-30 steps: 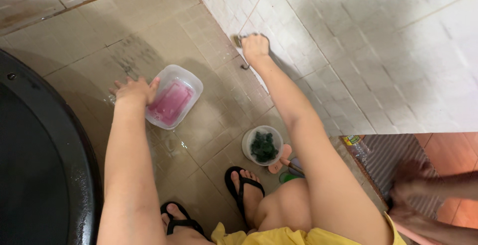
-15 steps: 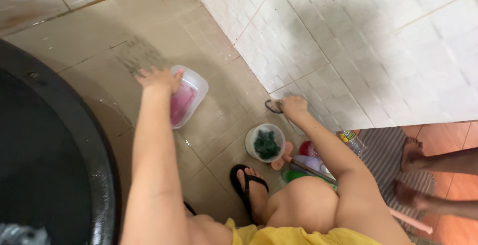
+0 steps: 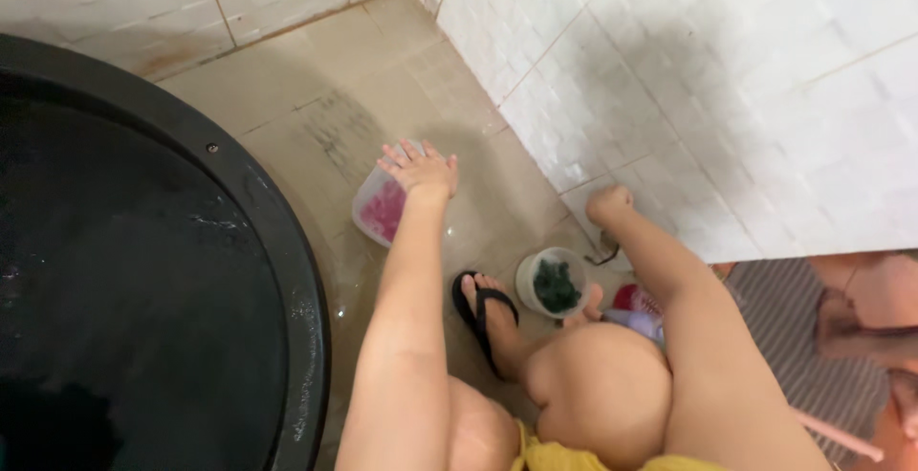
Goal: The person cleans wall tiles using a brush dipped in a container of cleaning solution and then rinses the wall using a green scoop to pour water from a large basin.
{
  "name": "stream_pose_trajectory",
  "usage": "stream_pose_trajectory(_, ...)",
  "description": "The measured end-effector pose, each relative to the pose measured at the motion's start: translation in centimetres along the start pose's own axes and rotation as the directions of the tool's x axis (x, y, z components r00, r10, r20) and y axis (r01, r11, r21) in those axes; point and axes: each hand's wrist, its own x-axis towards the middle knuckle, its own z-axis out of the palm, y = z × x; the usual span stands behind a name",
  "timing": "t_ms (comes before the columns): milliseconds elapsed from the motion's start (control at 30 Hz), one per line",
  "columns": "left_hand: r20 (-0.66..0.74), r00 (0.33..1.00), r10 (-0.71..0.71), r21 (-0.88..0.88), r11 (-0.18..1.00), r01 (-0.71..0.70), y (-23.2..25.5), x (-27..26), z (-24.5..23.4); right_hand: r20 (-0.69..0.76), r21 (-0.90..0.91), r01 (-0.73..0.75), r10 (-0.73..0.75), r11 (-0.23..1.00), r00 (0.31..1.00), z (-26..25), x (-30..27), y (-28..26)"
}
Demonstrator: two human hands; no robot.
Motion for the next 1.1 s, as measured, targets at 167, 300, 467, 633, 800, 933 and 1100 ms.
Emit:
stream_pose_trajectory(167,-0.045,0.999,-0.014,-0.101,0.995,0.009,-5.3,3.1,1.4,-0.208,0.083,0.095,-0.076,0.992,0.975,-3.6,4.2,-3.5)
stream_pose_trajectory(300,-0.009,0.998,-0.064,-0.173,0.983,0.061,-8.8,4.0,3.1,-0.255,0.041,0.101,-0.088,0.994,0.963,-13.1,10.7,-7.8)
stream_pose_trajectory(467,0.135,0.983,-0.122,-0.153,0.978,0.142,-10.4,4.3,3.4,-0.349,-0.011,0.145,-0.14,0.989,0.927,-30.5,14.6,-9.9)
stream_pose_trajectory(633,0.146,0.971,-0.189,-0.142,0.968,0.209,-10.9,5.3,3.5,-0.601,0.044,0.201,-0.135,0.979,0.788,-43.5,15.4,-11.6)
stream_pose_trajectory(800,0.182,0.946,-0.267,-0.178,0.937,0.299,-11.1,8.0,2.3,-0.809,0.12,0.241,-0.046,0.963,0.585,-48.9,18.9,-12.2)
stream_pose_trajectory(933,0.2,0.934,-0.298,-0.225,0.913,0.339,-10.3,9.4,1.0,-0.903,0.248,0.315,0.102,0.916,0.417,-48.9,21.6,-13.3)
stream_pose_trajectory(1100,0.188,0.93,-0.316,-0.313,0.879,0.361,-9.7,10.6,-0.5,-0.75,0.56,0.341,0.287,0.755,0.596,-46.4,22.8,-19.7)
